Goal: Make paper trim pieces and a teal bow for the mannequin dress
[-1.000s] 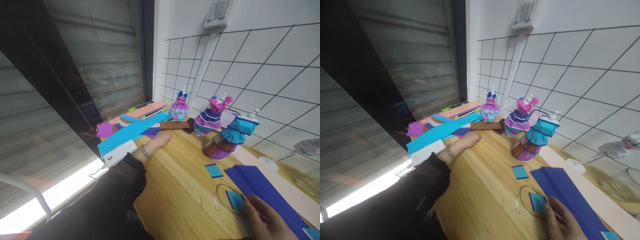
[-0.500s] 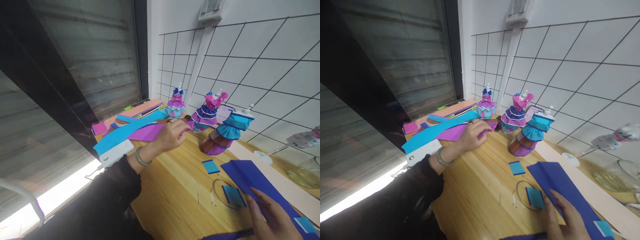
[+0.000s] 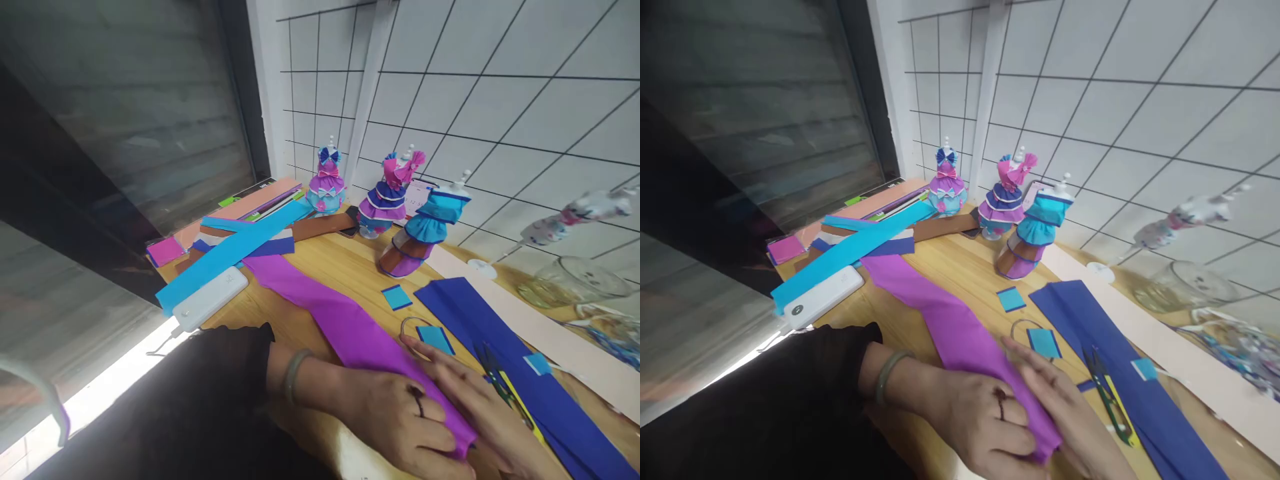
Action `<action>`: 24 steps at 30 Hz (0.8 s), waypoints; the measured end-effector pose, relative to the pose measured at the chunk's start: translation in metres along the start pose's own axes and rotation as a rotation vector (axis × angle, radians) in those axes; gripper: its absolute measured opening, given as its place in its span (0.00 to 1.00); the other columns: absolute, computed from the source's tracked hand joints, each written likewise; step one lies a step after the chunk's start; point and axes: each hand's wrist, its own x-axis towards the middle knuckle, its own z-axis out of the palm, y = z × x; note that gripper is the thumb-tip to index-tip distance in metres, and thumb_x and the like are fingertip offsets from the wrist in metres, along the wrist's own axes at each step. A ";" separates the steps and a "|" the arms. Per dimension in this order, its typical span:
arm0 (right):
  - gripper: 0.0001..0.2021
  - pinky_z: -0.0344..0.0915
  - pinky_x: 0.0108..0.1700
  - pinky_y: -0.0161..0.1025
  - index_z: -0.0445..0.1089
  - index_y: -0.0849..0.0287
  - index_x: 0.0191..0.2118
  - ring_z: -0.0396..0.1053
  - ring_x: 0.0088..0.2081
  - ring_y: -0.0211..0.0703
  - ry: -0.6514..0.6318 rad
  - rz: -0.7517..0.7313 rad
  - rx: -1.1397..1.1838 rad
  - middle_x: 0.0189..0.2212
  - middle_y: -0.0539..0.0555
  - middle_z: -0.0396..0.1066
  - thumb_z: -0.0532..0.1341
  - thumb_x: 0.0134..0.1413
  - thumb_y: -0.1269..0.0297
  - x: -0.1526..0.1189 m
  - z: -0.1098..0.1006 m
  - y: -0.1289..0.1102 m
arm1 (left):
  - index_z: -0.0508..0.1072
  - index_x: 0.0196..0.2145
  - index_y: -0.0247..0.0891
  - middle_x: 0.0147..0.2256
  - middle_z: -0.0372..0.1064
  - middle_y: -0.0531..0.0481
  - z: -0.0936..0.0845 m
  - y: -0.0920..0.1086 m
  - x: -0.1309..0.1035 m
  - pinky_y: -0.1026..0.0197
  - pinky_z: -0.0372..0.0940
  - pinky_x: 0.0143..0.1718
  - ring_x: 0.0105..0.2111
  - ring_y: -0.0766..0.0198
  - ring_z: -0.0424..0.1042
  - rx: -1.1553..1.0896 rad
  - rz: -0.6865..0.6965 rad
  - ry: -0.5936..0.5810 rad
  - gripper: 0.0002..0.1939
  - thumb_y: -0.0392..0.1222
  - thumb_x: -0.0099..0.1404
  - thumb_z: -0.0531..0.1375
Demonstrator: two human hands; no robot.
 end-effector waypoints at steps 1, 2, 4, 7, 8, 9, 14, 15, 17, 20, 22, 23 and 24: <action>0.20 0.64 0.49 0.48 0.72 0.53 0.46 0.67 0.49 0.53 -0.059 0.025 0.020 0.47 0.60 0.71 0.63 0.45 0.53 -0.003 0.000 -0.003 | 0.75 0.35 0.52 0.30 0.71 0.54 -0.001 0.003 0.001 0.64 0.61 0.26 0.27 0.69 0.67 -0.041 0.010 0.002 0.16 0.41 0.65 0.47; 0.21 0.63 0.51 0.49 0.71 0.53 0.47 0.67 0.50 0.53 -0.124 0.054 0.041 0.48 0.59 0.70 0.65 0.44 0.56 -0.006 -0.001 -0.006 | 0.75 0.36 0.53 0.31 0.71 0.54 -0.004 0.005 0.002 0.64 0.61 0.27 0.27 0.69 0.67 -0.084 0.021 0.003 0.15 0.42 0.64 0.49; 0.21 0.62 0.51 0.50 0.71 0.51 0.48 0.67 0.49 0.52 -0.229 0.084 0.072 0.47 0.57 0.71 0.65 0.44 0.59 -0.011 -0.001 -0.009 | 0.75 0.36 0.51 0.31 0.72 0.54 -0.013 0.006 0.004 0.65 0.63 0.29 0.28 0.69 0.68 -0.190 0.062 0.021 0.12 0.48 0.62 0.52; 0.20 0.63 0.50 0.50 0.70 0.51 0.48 0.68 0.47 0.52 -0.335 0.084 0.058 0.45 0.55 0.72 0.63 0.47 0.61 -0.017 -0.001 -0.009 | 0.74 0.38 0.45 0.36 0.72 0.51 -0.026 -0.002 0.002 0.65 0.63 0.36 0.34 0.67 0.69 -0.304 -0.024 0.046 0.16 0.55 0.58 0.56; 0.19 0.64 0.49 0.50 0.70 0.51 0.48 0.68 0.47 0.52 -0.361 0.073 0.028 0.44 0.55 0.72 0.63 0.47 0.62 -0.018 -0.001 -0.009 | 0.74 0.39 0.43 0.37 0.72 0.49 -0.030 -0.007 0.001 0.65 0.63 0.39 0.36 0.65 0.69 -0.322 -0.108 0.069 0.19 0.56 0.58 0.56; 0.19 0.64 0.49 0.49 0.71 0.51 0.48 0.68 0.46 0.52 -0.373 0.059 -0.009 0.44 0.54 0.73 0.63 0.47 0.63 -0.021 -0.001 -0.008 | 0.73 0.41 0.39 0.39 0.72 0.46 -0.032 -0.014 -0.002 0.65 0.62 0.43 0.40 0.64 0.69 -0.356 -0.163 0.086 0.20 0.55 0.59 0.55; 0.18 0.65 0.46 0.43 0.69 0.48 0.49 0.69 0.44 0.48 -0.261 0.075 -0.090 0.45 0.52 0.72 0.60 0.51 0.61 -0.036 -0.001 -0.002 | 0.71 0.42 0.35 0.30 0.71 0.48 -0.034 -0.047 -0.028 0.65 0.59 0.39 0.34 0.65 0.69 -0.559 -0.502 -0.117 0.18 0.51 0.61 0.54; 0.18 0.66 0.45 0.42 0.69 0.47 0.49 0.69 0.44 0.47 -0.237 0.092 -0.090 0.44 0.52 0.72 0.60 0.51 0.60 -0.039 -0.002 0.001 | 0.73 0.38 0.37 0.26 0.70 0.51 -0.033 -0.052 -0.034 0.67 0.59 0.35 0.28 0.68 0.68 -0.623 -0.559 -0.169 0.17 0.52 0.61 0.55; 0.17 0.67 0.42 0.39 0.69 0.48 0.49 0.70 0.41 0.45 -0.210 0.125 -0.088 0.41 0.51 0.73 0.60 0.51 0.59 -0.044 -0.005 0.006 | 0.74 0.31 0.37 0.23 0.68 0.53 -0.033 -0.060 -0.043 0.69 0.56 0.29 0.24 0.71 0.65 -0.718 -0.629 -0.245 0.16 0.53 0.59 0.56; 0.18 0.69 0.34 0.36 0.69 0.49 0.50 0.71 0.33 0.42 -0.171 0.181 -0.077 0.34 0.51 0.74 0.59 0.52 0.58 -0.048 -0.013 0.014 | 0.74 0.27 0.37 0.23 0.68 0.53 -0.035 -0.069 -0.050 0.69 0.53 0.26 0.24 0.71 0.64 -0.776 -0.673 -0.317 0.15 0.53 0.57 0.58; 0.18 0.69 0.35 0.35 0.69 0.50 0.49 0.71 0.35 0.43 -0.125 0.192 -0.082 0.35 0.51 0.74 0.60 0.51 0.58 -0.049 -0.018 0.018 | 0.73 0.26 0.36 0.22 0.67 0.54 -0.038 -0.075 -0.053 0.69 0.51 0.25 0.23 0.72 0.63 -0.792 -0.704 -0.342 0.15 0.52 0.57 0.59; 0.17 0.69 0.37 0.36 0.70 0.51 0.48 0.71 0.38 0.44 -0.099 0.185 -0.082 0.37 0.52 0.74 0.61 0.50 0.58 -0.048 -0.020 0.020 | 0.73 0.25 0.35 0.22 0.67 0.54 -0.040 -0.077 -0.054 0.69 0.51 0.25 0.23 0.72 0.62 -0.798 -0.722 -0.345 0.15 0.51 0.57 0.59; 0.17 0.69 0.40 0.36 0.71 0.51 0.47 0.71 0.41 0.45 -0.075 0.179 -0.073 0.39 0.53 0.74 0.62 0.49 0.58 -0.048 -0.022 0.022 | 0.72 0.24 0.35 0.21 0.66 0.55 -0.042 -0.080 -0.055 0.69 0.51 0.24 0.22 0.73 0.61 -0.802 -0.740 -0.340 0.15 0.51 0.57 0.59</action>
